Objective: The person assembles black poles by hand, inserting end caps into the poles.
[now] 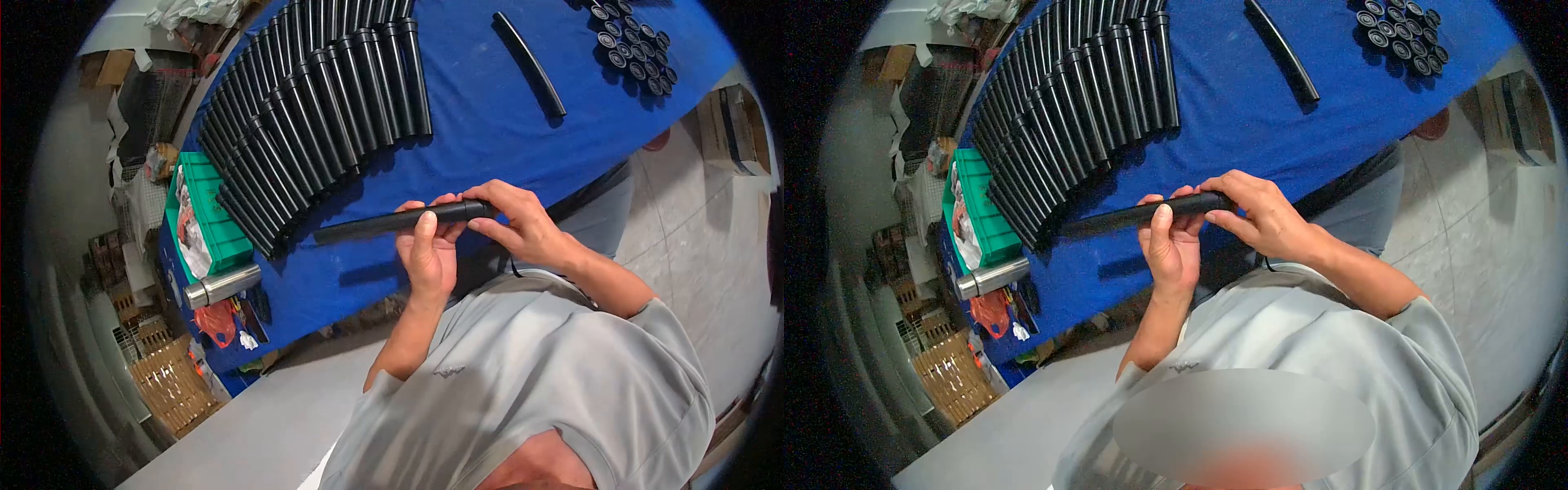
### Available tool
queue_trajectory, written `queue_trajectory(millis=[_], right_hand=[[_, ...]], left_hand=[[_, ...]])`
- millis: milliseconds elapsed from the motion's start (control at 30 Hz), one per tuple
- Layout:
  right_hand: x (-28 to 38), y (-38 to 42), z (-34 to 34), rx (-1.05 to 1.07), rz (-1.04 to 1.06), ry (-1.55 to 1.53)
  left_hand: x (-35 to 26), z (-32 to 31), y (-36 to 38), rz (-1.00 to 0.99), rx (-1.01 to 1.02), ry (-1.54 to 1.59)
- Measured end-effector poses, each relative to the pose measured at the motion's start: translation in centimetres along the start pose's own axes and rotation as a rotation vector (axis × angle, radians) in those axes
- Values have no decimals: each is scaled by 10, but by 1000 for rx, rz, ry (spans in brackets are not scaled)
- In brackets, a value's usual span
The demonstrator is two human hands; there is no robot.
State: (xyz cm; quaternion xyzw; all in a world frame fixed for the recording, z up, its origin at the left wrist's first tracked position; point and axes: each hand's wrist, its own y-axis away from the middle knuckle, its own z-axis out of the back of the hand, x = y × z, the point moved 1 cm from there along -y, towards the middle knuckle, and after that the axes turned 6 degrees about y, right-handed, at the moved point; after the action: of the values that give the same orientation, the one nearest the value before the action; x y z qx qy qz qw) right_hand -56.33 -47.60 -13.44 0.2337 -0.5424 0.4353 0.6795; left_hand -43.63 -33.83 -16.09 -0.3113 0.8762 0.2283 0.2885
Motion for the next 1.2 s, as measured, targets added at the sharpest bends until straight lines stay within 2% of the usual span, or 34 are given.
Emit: queue_trajectory(millis=[167,333,433,533,667,700,1067,1200], right_hand=[[-8,-1,-1,20,53,42],[-9,-7,4,45,-11,1],[-10,-15,7,65,-83,-5],[-10,-17,10,67,-125,-24],[-21,-19,5,120,-228,-97],[-23,-21,5,112,-216,-103],[-28,-20,1,62,-70,21],[-30,-23,6,155,-111,-16]], left_hand=[[0,2,-1,58,-17,10],[-3,8,-7,119,13,57],[0,18,-12,58,84,-119],[-16,30,-23,189,240,35],[-23,60,-34,152,199,207],[-21,63,-38,154,244,230],[-6,72,-33,120,179,211],[-8,73,-36,156,204,209]])
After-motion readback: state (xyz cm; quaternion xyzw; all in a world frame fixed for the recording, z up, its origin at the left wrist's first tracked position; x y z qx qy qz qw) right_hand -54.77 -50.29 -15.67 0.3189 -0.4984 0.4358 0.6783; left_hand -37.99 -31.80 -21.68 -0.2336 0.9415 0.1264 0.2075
